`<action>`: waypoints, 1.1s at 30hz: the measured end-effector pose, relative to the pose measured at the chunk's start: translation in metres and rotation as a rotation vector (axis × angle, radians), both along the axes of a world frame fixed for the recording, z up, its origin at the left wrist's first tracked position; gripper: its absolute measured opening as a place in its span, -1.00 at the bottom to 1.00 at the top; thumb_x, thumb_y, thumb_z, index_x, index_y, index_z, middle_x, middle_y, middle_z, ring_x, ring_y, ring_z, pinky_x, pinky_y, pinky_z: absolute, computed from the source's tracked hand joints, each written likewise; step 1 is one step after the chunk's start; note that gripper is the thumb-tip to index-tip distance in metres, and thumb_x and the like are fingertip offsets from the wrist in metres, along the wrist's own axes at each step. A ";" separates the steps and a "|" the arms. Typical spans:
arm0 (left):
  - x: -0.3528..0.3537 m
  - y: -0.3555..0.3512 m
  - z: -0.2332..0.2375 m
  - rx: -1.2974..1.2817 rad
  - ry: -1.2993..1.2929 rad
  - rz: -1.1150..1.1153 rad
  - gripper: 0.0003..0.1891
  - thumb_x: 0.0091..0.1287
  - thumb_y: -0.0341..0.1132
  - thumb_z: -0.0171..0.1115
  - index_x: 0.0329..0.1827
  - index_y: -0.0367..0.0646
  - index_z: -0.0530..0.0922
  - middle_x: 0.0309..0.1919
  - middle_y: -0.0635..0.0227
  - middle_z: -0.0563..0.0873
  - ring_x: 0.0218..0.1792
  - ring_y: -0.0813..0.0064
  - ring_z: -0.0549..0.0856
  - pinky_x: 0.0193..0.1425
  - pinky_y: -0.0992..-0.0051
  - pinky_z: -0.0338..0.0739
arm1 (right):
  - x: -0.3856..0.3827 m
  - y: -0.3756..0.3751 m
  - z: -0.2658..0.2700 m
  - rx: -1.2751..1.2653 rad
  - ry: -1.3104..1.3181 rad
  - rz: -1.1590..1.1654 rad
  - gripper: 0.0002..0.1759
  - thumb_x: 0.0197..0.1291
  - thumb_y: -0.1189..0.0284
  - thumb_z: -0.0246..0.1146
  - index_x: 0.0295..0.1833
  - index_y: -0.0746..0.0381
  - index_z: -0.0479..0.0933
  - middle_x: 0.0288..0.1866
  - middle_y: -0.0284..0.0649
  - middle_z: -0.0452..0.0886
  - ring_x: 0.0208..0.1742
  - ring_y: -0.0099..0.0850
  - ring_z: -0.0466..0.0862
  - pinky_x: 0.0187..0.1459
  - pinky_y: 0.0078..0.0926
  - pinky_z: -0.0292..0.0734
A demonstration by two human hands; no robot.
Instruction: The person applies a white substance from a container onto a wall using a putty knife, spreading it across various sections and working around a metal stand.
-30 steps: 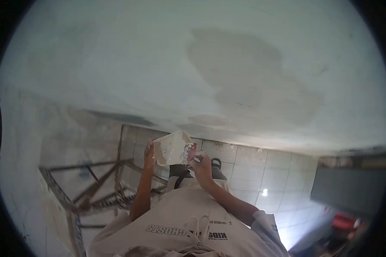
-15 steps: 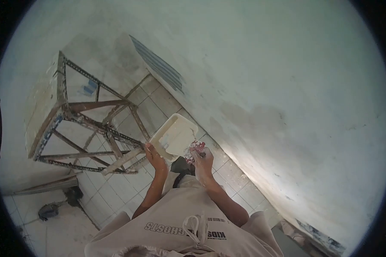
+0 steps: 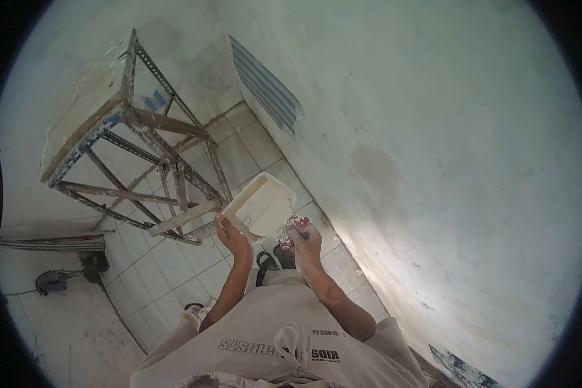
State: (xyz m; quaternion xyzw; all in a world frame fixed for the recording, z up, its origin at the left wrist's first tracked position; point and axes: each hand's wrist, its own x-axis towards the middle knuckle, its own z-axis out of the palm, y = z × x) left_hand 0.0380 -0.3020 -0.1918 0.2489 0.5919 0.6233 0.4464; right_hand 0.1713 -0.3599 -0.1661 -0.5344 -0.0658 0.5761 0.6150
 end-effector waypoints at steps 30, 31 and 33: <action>-0.060 -0.064 0.009 0.013 -0.115 0.159 -0.34 0.48 0.13 -0.17 0.24 -0.41 0.30 0.10 0.05 0.47 0.10 0.30 0.50 0.25 0.40 0.36 | -0.013 -0.063 0.032 -0.012 -0.022 0.225 -0.80 0.16 0.47 0.33 -0.11 0.26 0.53 -0.27 -0.31 0.62 -0.33 -0.54 0.63 -0.42 -0.57 0.53; -0.057 -0.061 0.009 0.020 -0.117 0.155 -0.34 0.48 0.13 -0.16 0.24 -0.42 0.30 0.09 0.05 0.47 0.10 0.30 0.50 0.26 0.40 0.35 | -0.007 -0.062 0.031 0.001 -0.035 0.244 -0.80 0.16 0.47 0.33 -0.12 0.26 0.53 -0.27 -0.31 0.62 -0.33 -0.54 0.63 -0.42 -0.58 0.53; -0.052 -0.058 0.007 0.021 -0.120 0.156 -0.34 0.48 0.13 -0.16 0.24 -0.42 0.30 0.09 0.05 0.47 0.10 0.31 0.49 0.26 0.40 0.34 | -0.001 -0.060 0.033 0.013 -0.048 0.265 -0.80 0.16 0.48 0.32 -0.12 0.26 0.53 -0.27 -0.31 0.62 -0.33 -0.54 0.63 -0.41 -0.58 0.53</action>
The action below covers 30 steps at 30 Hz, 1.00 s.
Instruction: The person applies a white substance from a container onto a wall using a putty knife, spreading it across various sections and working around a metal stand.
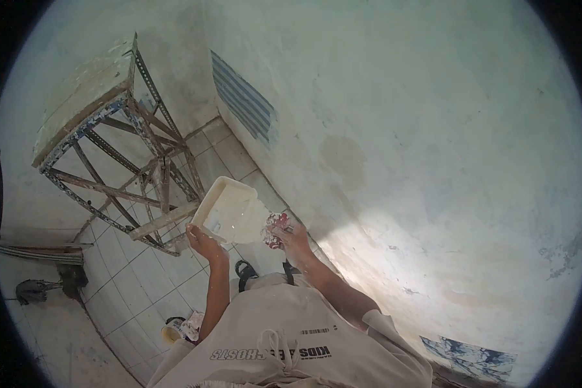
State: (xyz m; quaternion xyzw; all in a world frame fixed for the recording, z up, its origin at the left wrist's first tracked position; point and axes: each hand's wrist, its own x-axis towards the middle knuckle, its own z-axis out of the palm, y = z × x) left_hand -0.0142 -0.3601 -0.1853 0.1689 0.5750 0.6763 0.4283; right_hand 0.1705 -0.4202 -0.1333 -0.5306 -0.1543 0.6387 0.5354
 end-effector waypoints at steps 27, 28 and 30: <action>-0.008 0.034 0.011 0.034 0.015 -0.069 -0.50 0.49 -0.01 -0.06 0.16 -0.35 0.39 -0.06 0.21 0.56 -0.04 0.43 0.56 0.07 0.45 0.46 | 0.044 0.019 0.029 0.440 -0.596 -0.137 -0.84 0.16 0.59 0.29 -0.27 0.28 0.40 -0.18 -0.18 0.62 -0.19 -0.38 0.68 -0.21 -0.50 0.60; -0.008 0.035 0.007 0.013 0.081 -0.138 -0.51 0.48 -0.02 -0.04 0.18 -0.33 0.38 -0.08 0.20 0.58 -0.09 0.42 0.61 0.02 0.43 0.52 | 0.041 0.023 0.030 0.443 -0.597 -0.141 -0.84 0.16 0.59 0.29 -0.27 0.28 0.40 -0.18 -0.18 0.62 -0.19 -0.38 0.68 -0.21 -0.50 0.60; 0.004 0.031 0.003 0.036 0.075 -0.132 -0.53 0.49 -0.03 -0.05 0.10 -0.34 0.44 -0.14 0.28 0.55 -0.13 0.49 0.52 0.00 0.51 0.43 | 0.028 0.030 0.042 0.823 -1.048 0.008 -0.85 0.08 0.71 0.27 -0.34 0.32 0.43 -0.08 -0.06 0.66 -0.20 -0.40 0.70 -0.24 -0.56 0.60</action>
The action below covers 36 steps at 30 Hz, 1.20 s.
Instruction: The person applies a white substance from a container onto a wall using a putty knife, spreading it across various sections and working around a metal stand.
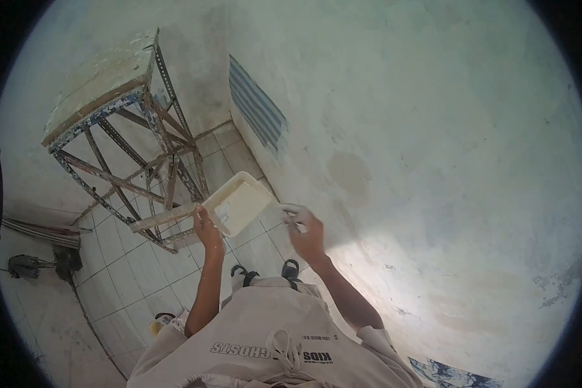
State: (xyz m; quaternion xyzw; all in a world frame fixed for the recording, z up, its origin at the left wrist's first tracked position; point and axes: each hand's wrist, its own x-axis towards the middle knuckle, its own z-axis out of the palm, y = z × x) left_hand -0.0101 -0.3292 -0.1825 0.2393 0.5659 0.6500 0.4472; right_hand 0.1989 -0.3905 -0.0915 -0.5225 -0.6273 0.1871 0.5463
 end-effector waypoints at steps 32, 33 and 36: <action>0.013 -0.013 0.010 -0.057 -0.120 0.189 -0.59 0.51 -0.10 -0.09 0.01 -0.34 0.47 -0.23 0.32 0.55 -0.19 0.55 0.49 -0.03 0.52 0.41 | 0.029 -0.018 -0.001 -0.051 -0.749 0.442 -0.86 -0.01 0.65 0.18 -0.32 0.19 0.54 0.03 -0.29 0.66 0.12 -0.29 0.63 0.05 -0.36 0.62; 0.008 -0.012 0.011 -0.031 -0.130 0.173 -0.59 0.52 -0.09 -0.09 0.00 -0.33 0.47 -0.23 0.32 0.56 -0.20 0.55 0.49 -0.03 0.52 0.42 | 0.030 -0.019 -0.002 -0.051 -0.749 0.444 -0.86 -0.01 0.65 0.18 -0.32 0.19 0.54 0.03 -0.29 0.66 0.12 -0.29 0.63 0.05 -0.36 0.62; 0.001 -0.010 0.010 0.002 -0.107 0.159 -0.58 0.52 -0.08 -0.10 -0.02 -0.33 0.48 -0.22 0.32 0.56 -0.20 0.55 0.50 -0.02 0.53 0.42 | 0.029 -0.018 -0.004 -0.056 -0.497 0.334 -0.89 0.04 0.66 0.19 -0.31 0.24 0.52 0.00 -0.13 0.66 0.05 -0.31 0.67 -0.03 -0.43 0.64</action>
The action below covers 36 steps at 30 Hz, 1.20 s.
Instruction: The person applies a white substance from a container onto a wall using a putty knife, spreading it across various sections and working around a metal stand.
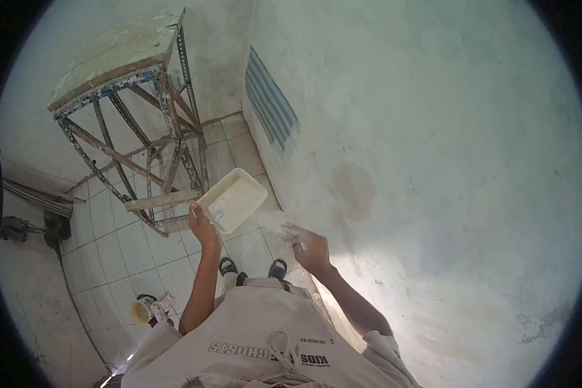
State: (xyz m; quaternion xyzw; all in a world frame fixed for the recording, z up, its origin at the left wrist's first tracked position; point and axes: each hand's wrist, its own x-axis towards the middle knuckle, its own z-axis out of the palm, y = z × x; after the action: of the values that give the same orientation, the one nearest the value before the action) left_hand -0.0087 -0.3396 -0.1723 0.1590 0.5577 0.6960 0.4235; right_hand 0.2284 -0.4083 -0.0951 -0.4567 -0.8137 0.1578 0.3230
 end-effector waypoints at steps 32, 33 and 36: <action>0.007 -0.016 -0.008 0.034 -0.104 0.137 -0.52 0.49 0.01 -0.07 0.12 -0.32 0.36 -0.06 0.14 0.54 -0.03 0.37 0.59 0.09 0.41 0.50 | -0.011 -0.037 -0.071 -0.750 1.401 -0.668 -0.90 0.18 0.61 0.21 -0.20 0.27 0.44 -0.20 -0.17 0.61 -0.32 -0.41 0.64 -0.38 -0.47 0.57; -0.003 -0.010 -0.009 0.058 -0.048 0.121 -0.51 0.48 0.01 -0.05 0.13 -0.31 0.36 -0.03 0.14 0.54 -0.01 0.36 0.59 0.10 0.39 0.50 | -0.006 -0.038 -0.071 -0.695 1.437 -0.696 -0.87 0.15 0.66 0.20 -0.19 0.30 0.44 -0.25 -0.15 0.61 -0.38 -0.42 0.64 -0.44 -0.50 0.55; -0.023 -0.006 -0.009 0.090 0.004 0.124 -0.50 0.47 0.01 -0.03 0.14 -0.31 0.36 0.00 0.15 0.53 0.02 0.35 0.58 0.12 0.36 0.49 | 0.014 -0.036 -0.079 -0.330 1.094 -0.831 -0.92 0.16 0.66 0.19 -0.23 0.29 0.47 -0.30 -0.14 0.62 -0.37 -0.47 0.63 -0.44 -0.53 0.53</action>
State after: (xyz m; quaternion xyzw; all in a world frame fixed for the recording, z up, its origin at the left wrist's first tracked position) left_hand -0.0313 -0.3453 -0.1811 0.1444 0.5355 0.7448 0.3710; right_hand 0.2420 -0.4440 -0.1746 -0.6278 -0.2583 0.3496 0.6457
